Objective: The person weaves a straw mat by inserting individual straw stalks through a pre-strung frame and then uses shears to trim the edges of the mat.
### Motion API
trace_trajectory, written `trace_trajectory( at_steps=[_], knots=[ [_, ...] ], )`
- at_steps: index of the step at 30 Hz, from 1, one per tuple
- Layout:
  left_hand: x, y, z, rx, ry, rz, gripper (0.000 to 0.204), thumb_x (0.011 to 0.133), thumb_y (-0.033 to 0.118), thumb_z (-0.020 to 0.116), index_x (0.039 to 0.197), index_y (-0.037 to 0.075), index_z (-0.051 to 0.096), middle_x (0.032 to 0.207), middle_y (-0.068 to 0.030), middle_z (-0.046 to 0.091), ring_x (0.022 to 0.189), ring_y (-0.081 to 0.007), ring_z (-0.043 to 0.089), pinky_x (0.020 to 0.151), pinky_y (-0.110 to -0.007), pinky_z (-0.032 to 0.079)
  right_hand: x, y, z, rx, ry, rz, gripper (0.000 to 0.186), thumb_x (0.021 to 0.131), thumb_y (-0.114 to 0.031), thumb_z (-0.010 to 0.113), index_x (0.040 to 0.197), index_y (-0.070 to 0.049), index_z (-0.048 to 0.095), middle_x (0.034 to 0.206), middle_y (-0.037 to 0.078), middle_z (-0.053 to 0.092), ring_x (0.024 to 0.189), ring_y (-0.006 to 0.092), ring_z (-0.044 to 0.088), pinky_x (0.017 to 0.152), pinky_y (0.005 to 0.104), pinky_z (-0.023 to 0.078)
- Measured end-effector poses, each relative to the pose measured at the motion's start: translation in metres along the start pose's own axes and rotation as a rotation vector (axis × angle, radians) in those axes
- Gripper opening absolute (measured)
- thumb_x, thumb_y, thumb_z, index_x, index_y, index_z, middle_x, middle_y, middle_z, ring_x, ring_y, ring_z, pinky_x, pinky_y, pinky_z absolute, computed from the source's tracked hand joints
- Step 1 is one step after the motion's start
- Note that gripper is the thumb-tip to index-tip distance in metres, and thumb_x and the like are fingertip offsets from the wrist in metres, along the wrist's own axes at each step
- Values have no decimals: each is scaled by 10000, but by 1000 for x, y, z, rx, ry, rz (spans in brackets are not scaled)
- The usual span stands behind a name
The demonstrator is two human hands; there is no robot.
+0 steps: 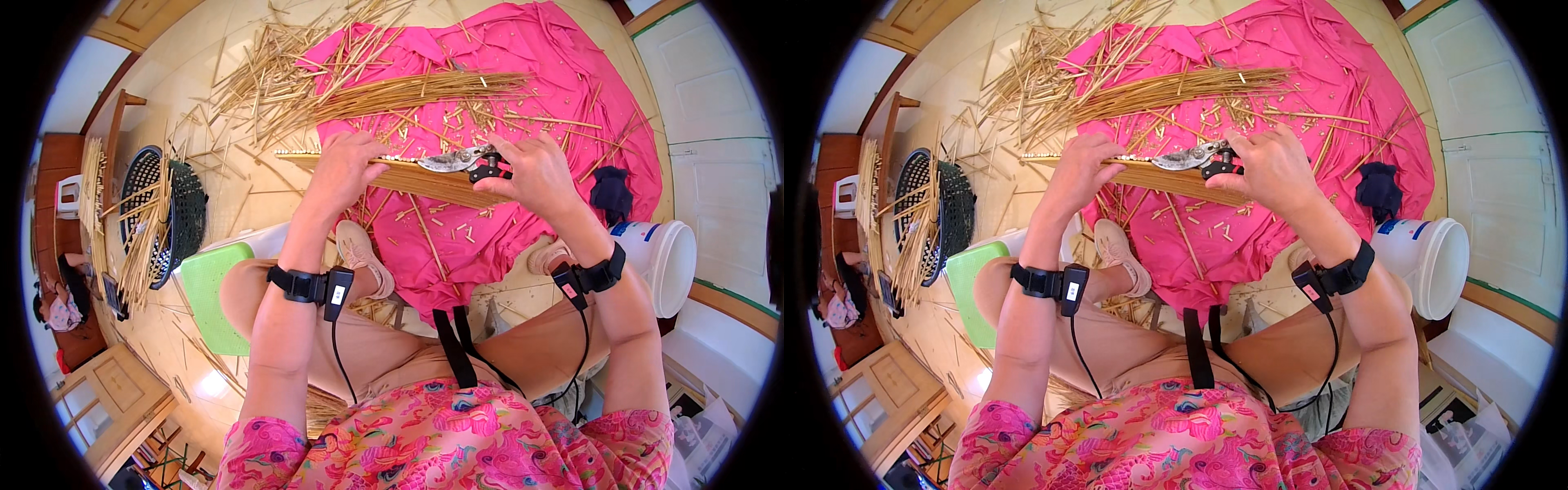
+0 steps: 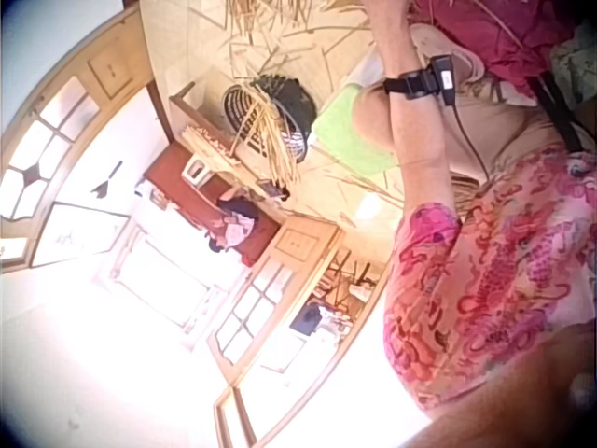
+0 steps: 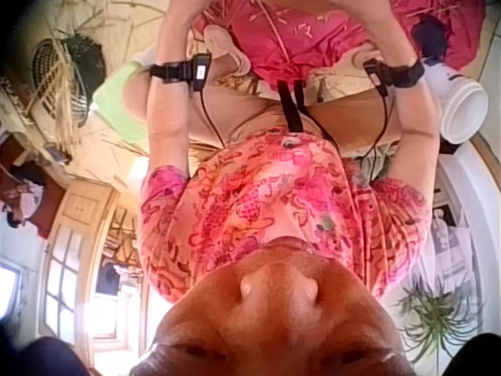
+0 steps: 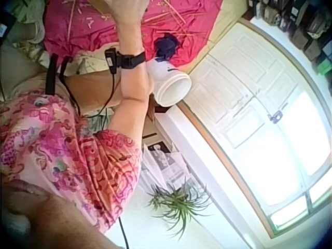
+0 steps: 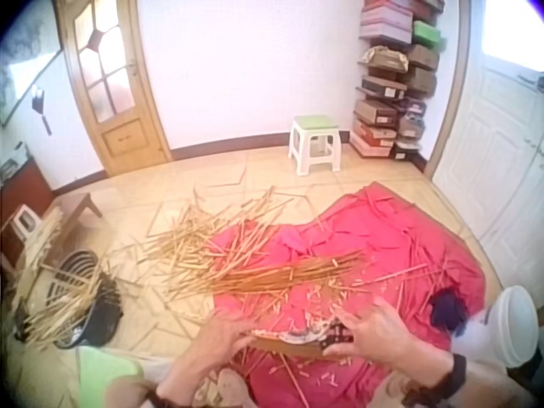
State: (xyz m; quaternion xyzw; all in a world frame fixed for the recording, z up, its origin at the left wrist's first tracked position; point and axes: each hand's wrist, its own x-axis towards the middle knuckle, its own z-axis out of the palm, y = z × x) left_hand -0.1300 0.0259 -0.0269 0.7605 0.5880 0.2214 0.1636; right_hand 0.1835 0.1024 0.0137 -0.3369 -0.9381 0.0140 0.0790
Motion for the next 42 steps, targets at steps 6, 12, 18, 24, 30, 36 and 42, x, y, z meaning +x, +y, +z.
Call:
trace_trajectory(
  at_steps=[6,12,18,24,30,36,42],
  knots=[
    [-2,2,2,12,55,37,206,783,145,749,969,70,700,920,-100,632,963,-322,590,899,-436,431,0,-7,0,69,25,-20,742,729,-608,755,1214,-55,654,735,85,657,747,252,645,819,387,456],
    [0,4,0,1,51,28,208,784,139,749,977,76,704,918,-106,634,953,-327,589,891,-432,436,0,21,-4,75,193,23,751,689,-580,804,1211,-61,655,890,120,700,849,286,652,896,419,438],
    [0,4,0,12,40,14,199,788,143,747,971,74,711,910,-103,635,946,-325,591,882,-430,440,6,12,1,113,50,25,788,706,-612,779,1233,-41,649,951,114,719,910,284,661,924,440,438],
    [0,4,1,22,34,23,201,795,148,740,984,83,713,911,-94,636,945,-314,593,886,-427,436,8,11,6,106,-12,35,783,726,-593,776,1311,-93,635,1025,114,720,971,283,652,904,418,437],
    [-2,1,3,21,39,24,201,798,150,734,989,89,711,924,-86,637,948,-305,596,892,-424,432,10,10,13,127,-2,26,794,739,-644,739,1252,-45,639,915,125,727,940,300,677,958,460,441],
    [-3,0,3,34,46,44,204,800,148,728,994,90,705,923,-83,632,952,-298,599,891,-422,431,10,13,15,99,27,-24,785,744,-658,718,1246,-59,644,870,135,717,888,307,682,934,470,462],
    [0,-1,4,25,58,40,213,795,146,733,996,86,701,918,-91,629,943,-308,596,878,-427,435,6,8,10,80,-92,-21,787,728,-663,717,1224,-56,649,730,101,668,754,301,659,890,453,478]
  ],
)
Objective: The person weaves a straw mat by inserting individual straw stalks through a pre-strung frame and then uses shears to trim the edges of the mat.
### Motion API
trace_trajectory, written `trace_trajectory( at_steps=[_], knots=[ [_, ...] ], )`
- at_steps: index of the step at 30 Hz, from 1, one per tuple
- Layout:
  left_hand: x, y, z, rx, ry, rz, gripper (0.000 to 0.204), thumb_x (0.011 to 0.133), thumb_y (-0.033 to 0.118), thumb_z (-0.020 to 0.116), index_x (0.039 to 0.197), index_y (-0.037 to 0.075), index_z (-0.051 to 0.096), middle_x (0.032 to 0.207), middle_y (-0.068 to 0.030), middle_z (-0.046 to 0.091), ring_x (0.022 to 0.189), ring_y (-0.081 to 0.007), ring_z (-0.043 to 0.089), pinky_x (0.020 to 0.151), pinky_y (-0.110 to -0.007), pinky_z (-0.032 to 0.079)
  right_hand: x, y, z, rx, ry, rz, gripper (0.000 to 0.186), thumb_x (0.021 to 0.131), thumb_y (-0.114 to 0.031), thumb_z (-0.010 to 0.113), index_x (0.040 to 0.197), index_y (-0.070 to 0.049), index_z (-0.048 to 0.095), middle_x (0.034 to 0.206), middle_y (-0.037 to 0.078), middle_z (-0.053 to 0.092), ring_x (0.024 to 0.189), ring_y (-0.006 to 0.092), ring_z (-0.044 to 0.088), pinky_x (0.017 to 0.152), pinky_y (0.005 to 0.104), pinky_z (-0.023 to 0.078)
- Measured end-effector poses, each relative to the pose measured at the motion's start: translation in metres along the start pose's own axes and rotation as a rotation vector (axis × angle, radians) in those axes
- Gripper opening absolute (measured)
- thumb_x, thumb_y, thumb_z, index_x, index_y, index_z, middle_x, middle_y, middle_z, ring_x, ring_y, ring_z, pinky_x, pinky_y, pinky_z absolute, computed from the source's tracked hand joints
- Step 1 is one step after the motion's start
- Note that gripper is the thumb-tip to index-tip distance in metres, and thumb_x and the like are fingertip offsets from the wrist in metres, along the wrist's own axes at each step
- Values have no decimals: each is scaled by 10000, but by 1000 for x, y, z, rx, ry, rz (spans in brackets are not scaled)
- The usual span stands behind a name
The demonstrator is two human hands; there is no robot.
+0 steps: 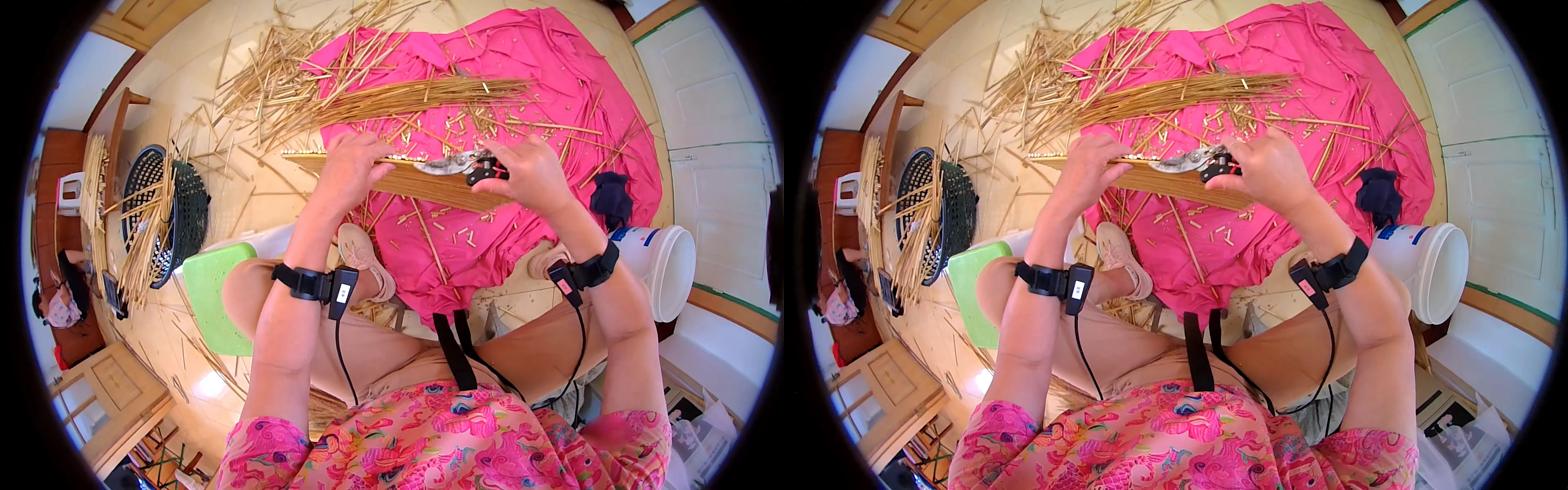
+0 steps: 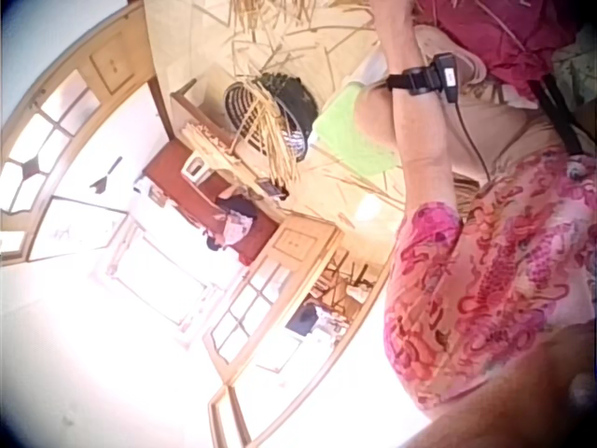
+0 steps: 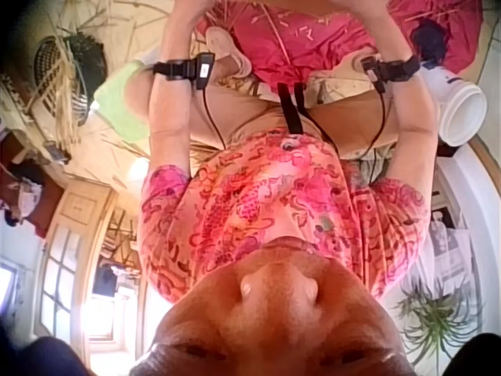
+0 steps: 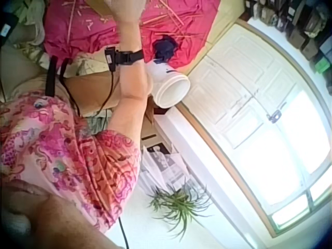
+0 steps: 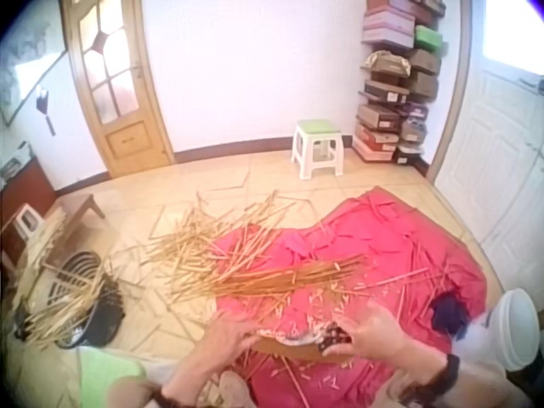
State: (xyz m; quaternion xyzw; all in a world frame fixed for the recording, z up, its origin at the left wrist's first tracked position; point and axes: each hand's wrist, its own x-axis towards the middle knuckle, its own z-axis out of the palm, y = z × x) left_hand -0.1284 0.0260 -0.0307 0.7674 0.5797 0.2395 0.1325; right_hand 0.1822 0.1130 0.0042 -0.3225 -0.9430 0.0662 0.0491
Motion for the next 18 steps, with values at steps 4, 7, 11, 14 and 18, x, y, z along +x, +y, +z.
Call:
trace_trajectory(
  at_steps=[4,7,11,14,18],
  knots=[
    [-1,1,-1,4,-6,-18,225,788,146,742,1000,81,702,921,-98,632,933,-321,590,872,-432,437,-1,-5,-6,3,125,-20,753,697,-543,805,1248,-57,641,842,114,683,805,279,644,831,416,460],
    [-1,1,-1,-8,8,-11,229,788,147,746,1003,80,704,920,-100,633,931,-324,589,874,-434,437,-2,11,-9,-2,301,-31,760,699,-568,796,1246,-64,642,877,128,685,859,281,651,870,418,456],
    [0,3,0,-15,16,-16,223,787,147,749,995,78,706,912,-100,633,933,-324,590,875,-434,436,-3,15,-7,1,247,-13,789,709,-621,768,1253,-64,643,891,122,693,916,278,658,948,421,429],
    [1,3,-1,-20,10,-23,222,786,147,751,990,75,707,913,-100,633,935,-322,593,872,-433,436,1,6,-3,41,165,4,791,712,-603,773,1285,-75,635,957,124,698,964,288,648,979,431,413],
    [-1,3,-2,-16,-4,-29,220,784,145,751,989,75,707,911,-99,634,934,-319,597,864,-431,437,6,-1,-3,47,104,41,786,728,-606,757,1300,-81,631,989,124,702,980,293,643,971,431,411]
  ],
)
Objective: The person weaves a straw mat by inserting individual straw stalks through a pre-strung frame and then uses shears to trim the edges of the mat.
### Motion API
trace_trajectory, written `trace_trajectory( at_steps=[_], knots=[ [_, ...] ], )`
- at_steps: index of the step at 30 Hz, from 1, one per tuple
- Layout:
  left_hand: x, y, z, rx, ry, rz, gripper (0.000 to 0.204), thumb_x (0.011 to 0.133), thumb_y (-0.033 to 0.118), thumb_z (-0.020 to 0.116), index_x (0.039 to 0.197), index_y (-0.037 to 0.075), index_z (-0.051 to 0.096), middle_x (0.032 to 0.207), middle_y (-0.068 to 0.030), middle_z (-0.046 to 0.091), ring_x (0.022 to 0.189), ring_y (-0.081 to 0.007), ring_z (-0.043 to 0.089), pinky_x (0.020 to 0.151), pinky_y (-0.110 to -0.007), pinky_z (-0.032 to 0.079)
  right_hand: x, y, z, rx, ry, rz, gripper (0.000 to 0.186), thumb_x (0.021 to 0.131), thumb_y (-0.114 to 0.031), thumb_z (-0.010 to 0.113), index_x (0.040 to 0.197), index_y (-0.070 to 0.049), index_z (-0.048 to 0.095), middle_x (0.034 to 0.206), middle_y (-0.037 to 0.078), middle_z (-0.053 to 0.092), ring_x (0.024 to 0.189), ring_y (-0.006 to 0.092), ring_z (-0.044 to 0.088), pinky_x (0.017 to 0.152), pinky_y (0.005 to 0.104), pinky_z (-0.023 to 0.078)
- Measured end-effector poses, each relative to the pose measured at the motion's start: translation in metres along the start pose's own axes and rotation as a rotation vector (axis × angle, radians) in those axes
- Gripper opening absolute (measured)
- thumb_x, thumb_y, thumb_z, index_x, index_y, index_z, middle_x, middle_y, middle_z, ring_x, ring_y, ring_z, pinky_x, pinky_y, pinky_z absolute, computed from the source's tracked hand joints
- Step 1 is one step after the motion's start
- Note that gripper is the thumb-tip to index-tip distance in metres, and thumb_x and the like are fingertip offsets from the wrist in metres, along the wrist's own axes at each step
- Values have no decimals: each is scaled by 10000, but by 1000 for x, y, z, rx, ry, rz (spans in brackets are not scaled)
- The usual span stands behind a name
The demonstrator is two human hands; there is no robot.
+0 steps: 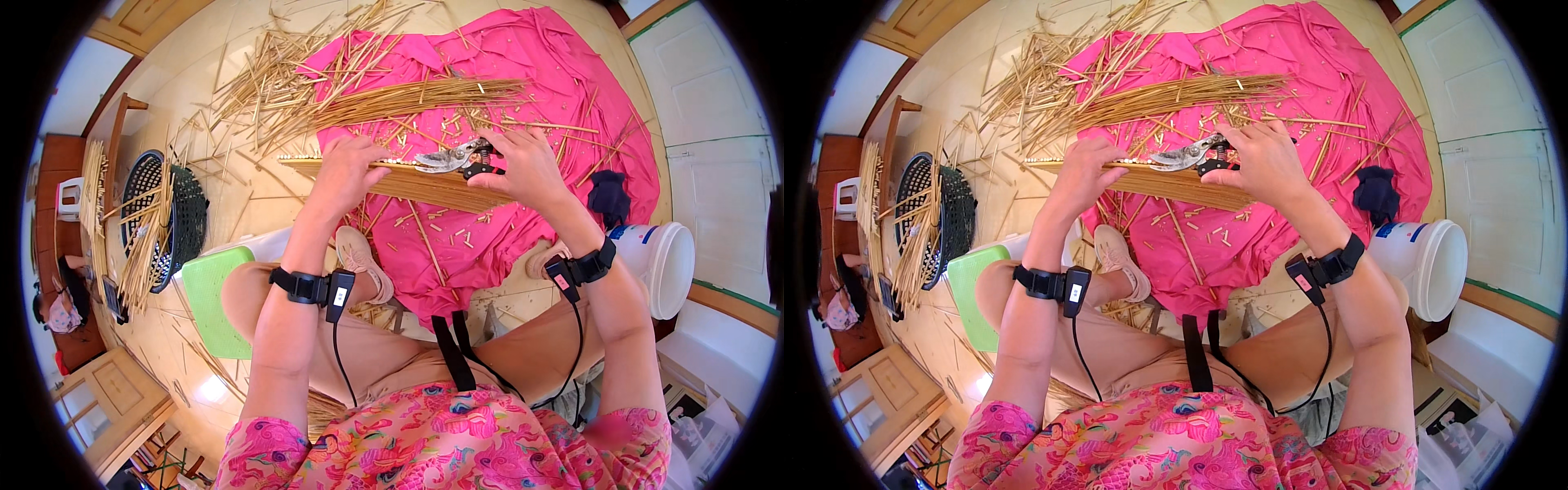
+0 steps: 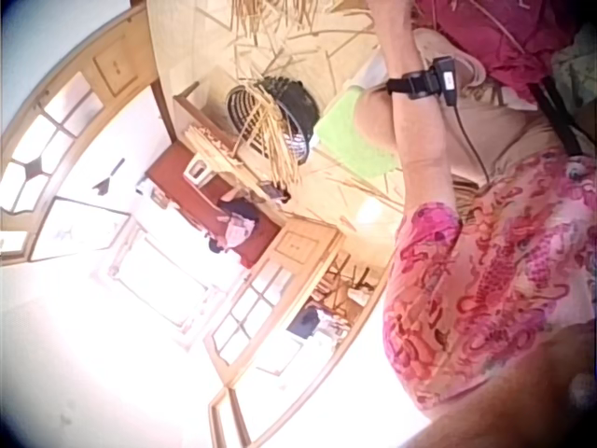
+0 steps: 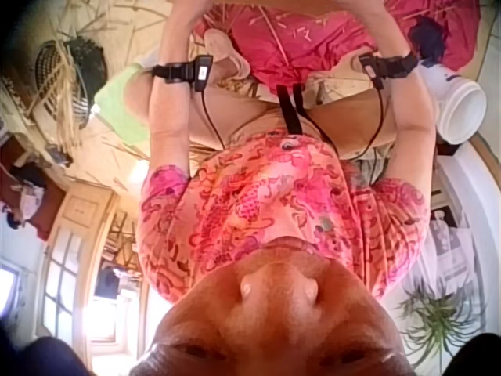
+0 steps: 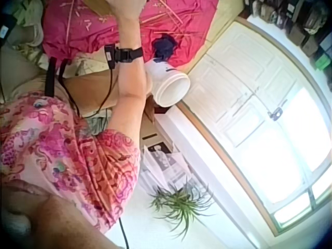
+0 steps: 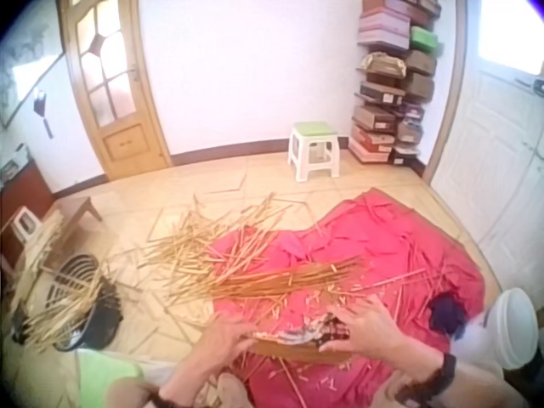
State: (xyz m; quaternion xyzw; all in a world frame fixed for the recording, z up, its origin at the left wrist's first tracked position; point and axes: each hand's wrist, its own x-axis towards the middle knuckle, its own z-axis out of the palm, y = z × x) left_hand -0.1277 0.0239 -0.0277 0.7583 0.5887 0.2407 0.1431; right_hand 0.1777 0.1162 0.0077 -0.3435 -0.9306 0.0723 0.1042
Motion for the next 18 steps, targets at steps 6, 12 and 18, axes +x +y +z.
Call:
trace_trajectory(
  at_steps=[6,12,18],
  knots=[
    [1,0,3,-1,18,16,216,784,145,752,986,79,709,906,-97,634,937,-318,599,861,-431,439,0,8,11,-43,93,-69,789,737,-617,745,1321,-100,625,950,120,702,948,285,646,906,418,418],
    [-1,-1,2,-4,14,9,212,788,140,749,988,80,709,916,-98,636,943,-319,599,873,-431,437,4,3,9,-1,26,-41,787,728,-611,755,1347,-144,620,911,122,699,939,281,647,904,407,419],
    [0,-1,3,4,19,26,209,790,136,744,983,68,704,912,-104,635,939,-323,600,876,-427,439,4,5,11,1,52,-76,755,714,-587,773,1291,-118,643,835,106,684,843,278,647,841,396,432]
  ],
)
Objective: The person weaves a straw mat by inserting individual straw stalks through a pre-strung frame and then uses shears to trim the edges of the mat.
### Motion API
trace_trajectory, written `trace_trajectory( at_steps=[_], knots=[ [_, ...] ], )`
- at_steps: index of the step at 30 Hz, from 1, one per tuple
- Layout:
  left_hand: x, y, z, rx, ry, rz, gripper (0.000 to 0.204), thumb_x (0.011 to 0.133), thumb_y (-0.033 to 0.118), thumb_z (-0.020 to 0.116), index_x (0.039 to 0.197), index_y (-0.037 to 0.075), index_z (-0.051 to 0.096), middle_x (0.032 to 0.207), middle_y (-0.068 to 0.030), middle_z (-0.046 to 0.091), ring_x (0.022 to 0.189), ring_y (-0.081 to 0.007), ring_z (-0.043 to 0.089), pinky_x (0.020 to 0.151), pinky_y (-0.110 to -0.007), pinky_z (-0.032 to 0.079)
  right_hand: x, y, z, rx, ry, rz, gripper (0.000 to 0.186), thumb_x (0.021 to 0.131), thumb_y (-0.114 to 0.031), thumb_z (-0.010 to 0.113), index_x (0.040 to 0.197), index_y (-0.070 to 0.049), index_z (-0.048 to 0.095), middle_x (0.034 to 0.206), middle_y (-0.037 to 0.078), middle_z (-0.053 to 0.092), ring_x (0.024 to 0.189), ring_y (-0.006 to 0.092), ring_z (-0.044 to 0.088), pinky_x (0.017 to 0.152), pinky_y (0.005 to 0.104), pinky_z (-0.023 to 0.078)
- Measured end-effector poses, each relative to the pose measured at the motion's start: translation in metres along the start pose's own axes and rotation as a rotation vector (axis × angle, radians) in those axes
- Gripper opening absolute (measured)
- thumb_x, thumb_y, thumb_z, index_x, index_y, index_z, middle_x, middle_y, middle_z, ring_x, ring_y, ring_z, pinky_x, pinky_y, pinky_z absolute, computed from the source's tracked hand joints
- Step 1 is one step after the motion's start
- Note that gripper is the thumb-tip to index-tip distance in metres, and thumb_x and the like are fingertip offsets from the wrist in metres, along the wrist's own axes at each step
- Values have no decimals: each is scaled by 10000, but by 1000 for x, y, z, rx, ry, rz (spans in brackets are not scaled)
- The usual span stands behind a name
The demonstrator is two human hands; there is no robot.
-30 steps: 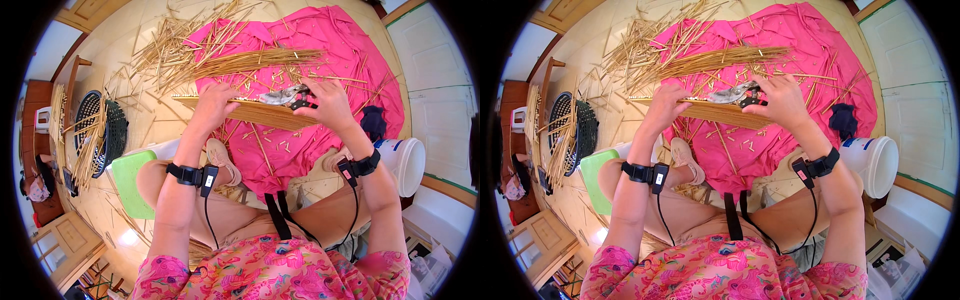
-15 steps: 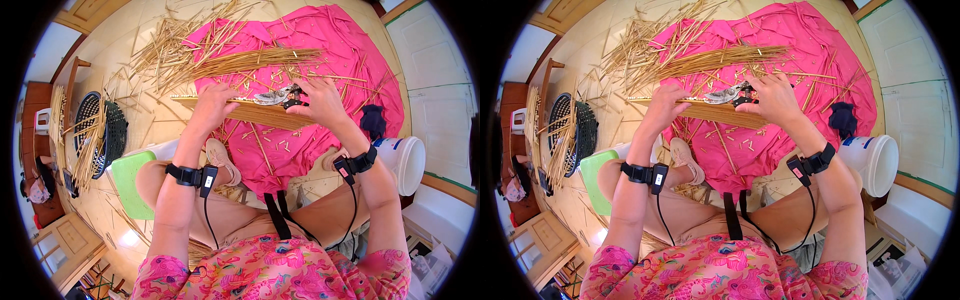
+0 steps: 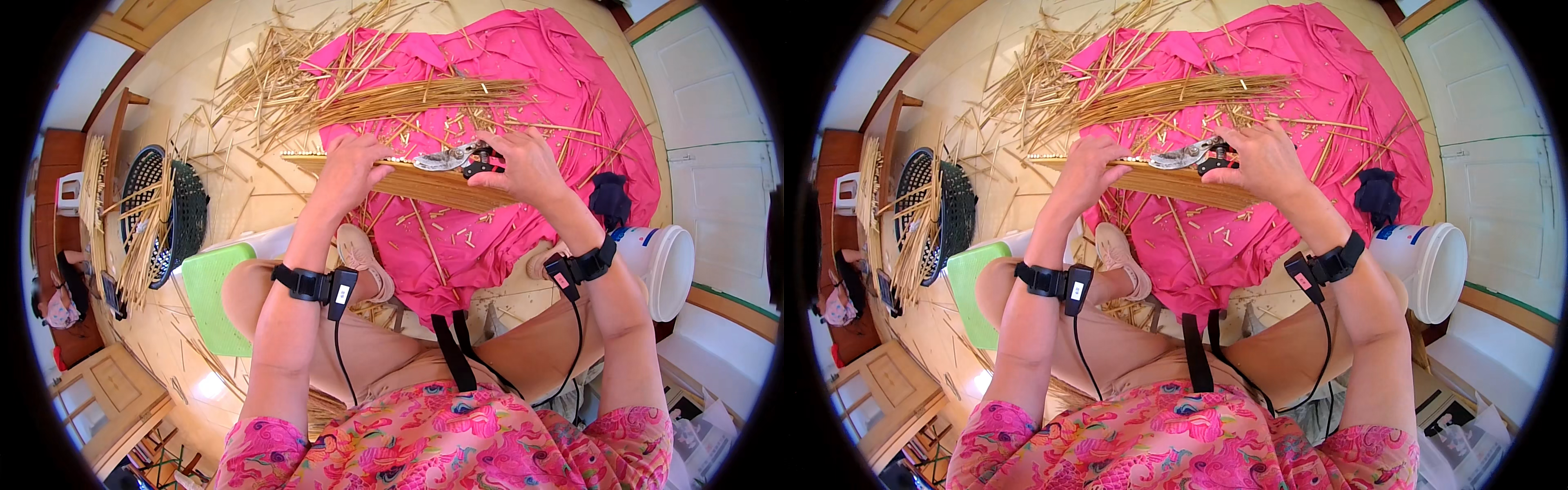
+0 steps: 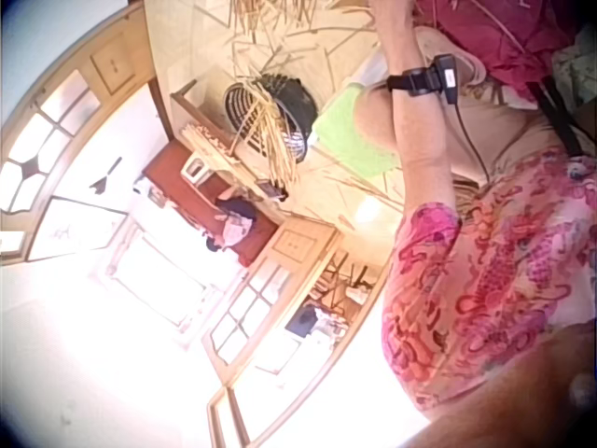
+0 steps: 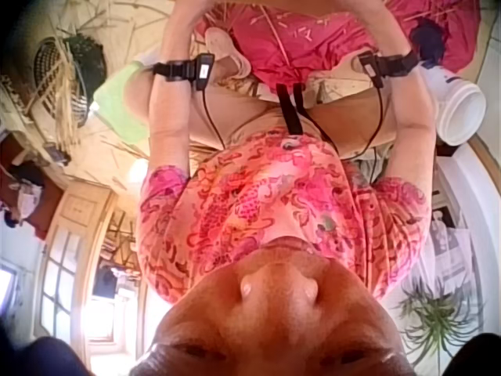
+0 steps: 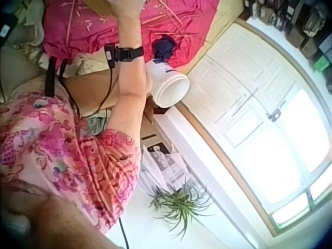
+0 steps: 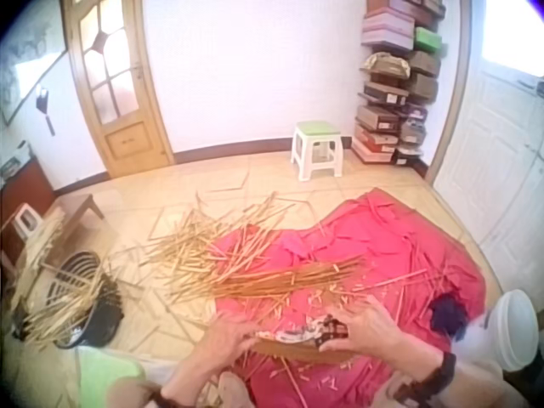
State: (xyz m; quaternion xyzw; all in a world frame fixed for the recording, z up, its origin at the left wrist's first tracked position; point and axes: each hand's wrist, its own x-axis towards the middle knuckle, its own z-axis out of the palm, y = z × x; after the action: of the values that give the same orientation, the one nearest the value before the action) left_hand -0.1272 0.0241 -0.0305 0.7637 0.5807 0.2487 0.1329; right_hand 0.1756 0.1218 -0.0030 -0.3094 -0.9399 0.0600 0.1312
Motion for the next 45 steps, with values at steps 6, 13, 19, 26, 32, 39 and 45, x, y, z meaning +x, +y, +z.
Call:
trace_trajectory(
  at_steps=[6,13,19,26,32,39,45],
  knots=[
    [1,-2,-2,-12,-29,-18,234,774,133,754,991,61,703,897,-117,634,922,-333,600,845,-438,451,0,-3,-8,-63,-146,20,738,700,-562,787,1243,-79,654,780,93,662,779,271,638,796,391,435],
    [0,-2,0,-13,57,15,252,760,143,784,975,40,700,908,-130,641,941,-344,607,841,-455,475,-4,8,-7,46,152,35,736,729,-589,777,1234,-69,653,919,120,716,882,268,672,862,411,446],
    [-2,-4,-20,145,-119,-151,274,746,177,806,972,48,720,937,-132,674,900,-340,622,801,-444,496,-1,2,-9,32,45,4,785,715,-614,771,1282,-87,641,997,127,716,990,286,657,937,431,423],
    [-5,-6,-17,114,-76,-117,226,737,192,796,902,53,730,831,-126,684,857,-333,632,804,-439,473,2,-7,-3,0,-13,17,784,708,-602,778,1281,-85,642,981,135,708,985,290,640,920,410,415],
    [-6,-12,-12,84,-76,-97,207,742,175,782,898,53,723,847,-133,692,841,-327,638,812,-427,462,5,-7,-2,12,-36,39,784,726,-632,755,1258,-65,653,971,120,707,985,285,648,962,439,411],
    [-8,-14,-10,66,-37,-63,205,744,173,775,891,46,710,815,-128,680,835,-326,636,825,-431,450,10,-6,0,17,-89,34,799,726,-644,747,1265,-63,649,973,127,704,994,290,648,962,446,411],
    [-5,-13,-11,56,-38,-48,194,741,164,771,880,46,705,801,-126,672,822,-329,630,808,-431,453,7,-2,7,-18,-13,1,789,722,-641,746,1268,-80,648,950,119,700,955,301,659,925,455,437]
  ],
)
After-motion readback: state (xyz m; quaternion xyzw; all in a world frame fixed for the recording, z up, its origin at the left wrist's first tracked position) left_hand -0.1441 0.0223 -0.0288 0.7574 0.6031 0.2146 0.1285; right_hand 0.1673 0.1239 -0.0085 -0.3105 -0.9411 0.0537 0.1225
